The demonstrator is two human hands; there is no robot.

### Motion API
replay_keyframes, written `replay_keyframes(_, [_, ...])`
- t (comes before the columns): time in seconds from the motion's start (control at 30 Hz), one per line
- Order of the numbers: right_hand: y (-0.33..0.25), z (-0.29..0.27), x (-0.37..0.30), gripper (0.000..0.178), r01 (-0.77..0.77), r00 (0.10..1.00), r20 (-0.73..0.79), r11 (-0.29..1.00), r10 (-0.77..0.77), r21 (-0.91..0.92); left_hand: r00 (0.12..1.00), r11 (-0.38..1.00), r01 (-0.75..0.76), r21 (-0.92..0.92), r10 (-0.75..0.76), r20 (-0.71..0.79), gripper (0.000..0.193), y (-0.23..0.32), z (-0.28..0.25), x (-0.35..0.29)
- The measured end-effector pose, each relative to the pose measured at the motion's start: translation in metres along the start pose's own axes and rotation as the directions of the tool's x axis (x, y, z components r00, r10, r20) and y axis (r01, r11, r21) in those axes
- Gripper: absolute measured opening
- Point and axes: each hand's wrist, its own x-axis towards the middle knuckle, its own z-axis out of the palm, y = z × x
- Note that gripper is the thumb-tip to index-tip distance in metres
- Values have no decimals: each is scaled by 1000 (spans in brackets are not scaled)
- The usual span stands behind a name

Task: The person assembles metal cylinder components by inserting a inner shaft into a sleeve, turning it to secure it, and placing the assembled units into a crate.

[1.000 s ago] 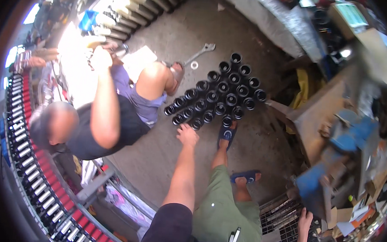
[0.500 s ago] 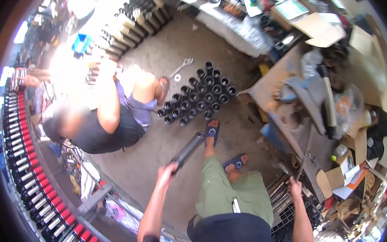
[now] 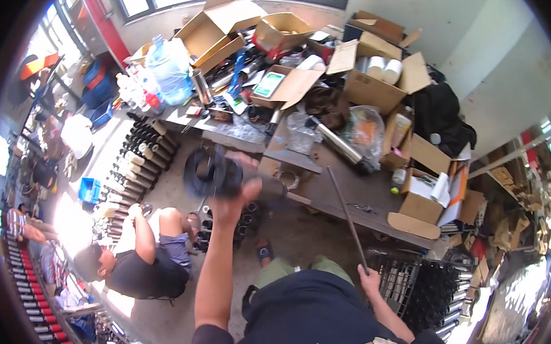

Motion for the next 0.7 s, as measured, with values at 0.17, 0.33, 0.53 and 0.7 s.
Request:
replay_keyframes(0.17, [22,-5,-45,49,100,992,-89,991,-92,88,994,959,110,263,-105,-30,30,-60,34,70])
replay_keyframes(0.33, [-15,-23,-84,45,120,975,-203,984,-92,131,791,789,597,143,-609,57,34,-83,65,118])
replay_keyframes(0.53, [-60,-36,-90,39,207,960,-217,969,-175,136,672,874,458,164,-461,580,49,-89,41,134])
replay_keyframes(0.7, [-106,-56,-99,35,238,965,-152,958,-215,157,602,858,485,168,-466,649,64,-84,30,91])
